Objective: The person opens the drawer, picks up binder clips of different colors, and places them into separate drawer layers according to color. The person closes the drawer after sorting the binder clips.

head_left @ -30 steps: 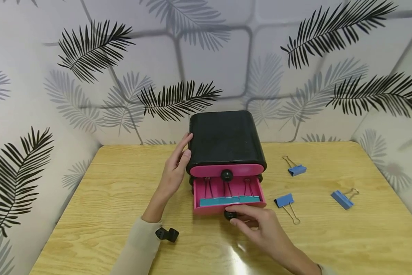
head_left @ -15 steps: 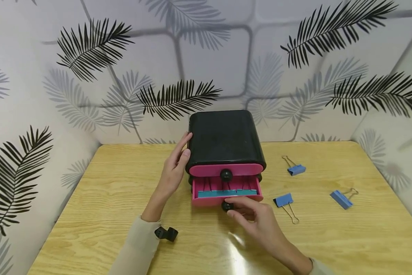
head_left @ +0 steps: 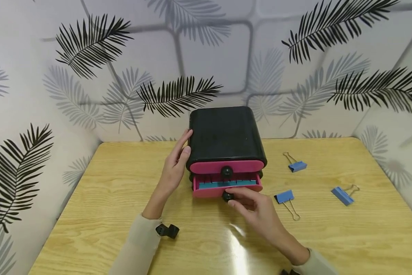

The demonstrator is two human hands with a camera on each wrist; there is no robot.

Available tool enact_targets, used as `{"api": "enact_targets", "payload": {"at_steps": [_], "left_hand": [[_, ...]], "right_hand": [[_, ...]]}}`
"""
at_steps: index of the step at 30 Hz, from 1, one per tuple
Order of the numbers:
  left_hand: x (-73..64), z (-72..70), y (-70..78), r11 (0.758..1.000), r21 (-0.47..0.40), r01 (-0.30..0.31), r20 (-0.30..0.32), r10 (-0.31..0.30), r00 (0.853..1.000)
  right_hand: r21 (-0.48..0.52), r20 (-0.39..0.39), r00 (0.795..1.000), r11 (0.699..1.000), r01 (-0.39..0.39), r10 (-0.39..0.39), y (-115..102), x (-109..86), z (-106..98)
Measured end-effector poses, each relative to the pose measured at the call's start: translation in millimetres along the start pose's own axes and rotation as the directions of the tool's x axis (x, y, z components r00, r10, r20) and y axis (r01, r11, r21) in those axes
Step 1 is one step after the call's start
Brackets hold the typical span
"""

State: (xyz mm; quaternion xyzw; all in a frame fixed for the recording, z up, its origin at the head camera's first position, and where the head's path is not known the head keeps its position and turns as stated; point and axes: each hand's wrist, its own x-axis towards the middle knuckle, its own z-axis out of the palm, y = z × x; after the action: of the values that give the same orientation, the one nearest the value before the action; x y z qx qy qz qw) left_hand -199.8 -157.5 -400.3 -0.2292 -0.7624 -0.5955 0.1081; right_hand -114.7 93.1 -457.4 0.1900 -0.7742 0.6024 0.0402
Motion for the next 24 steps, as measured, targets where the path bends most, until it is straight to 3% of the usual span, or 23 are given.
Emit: {"api": "enact_targets", "payload": {"at_steps": [10, 18, 24], "left_hand": [[-1.0, 0.8, 2.0, 1.000, -0.008, 0.010, 0.001, -0.010, 1.000], [2.5, 6.1, -40.4, 1.000, -0.005, -0.026, -0.009, 0.026, 1.000], [5.0, 0.0, -41.9, 1.000, 0.013, -0.023, -0.013, 0.023, 1.000]], "right_hand": [[0.075, -0.043, 0.999, 0.997, 0.030, -0.027, 7, 4.4, 4], [0.096, -0.051, 0.999, 0.995, 0.008, -0.003, 12, 6.6, 0], [0.141, -0.040, 0.998, 0.988, 0.060, -0.055, 14, 14.2, 2]]}}
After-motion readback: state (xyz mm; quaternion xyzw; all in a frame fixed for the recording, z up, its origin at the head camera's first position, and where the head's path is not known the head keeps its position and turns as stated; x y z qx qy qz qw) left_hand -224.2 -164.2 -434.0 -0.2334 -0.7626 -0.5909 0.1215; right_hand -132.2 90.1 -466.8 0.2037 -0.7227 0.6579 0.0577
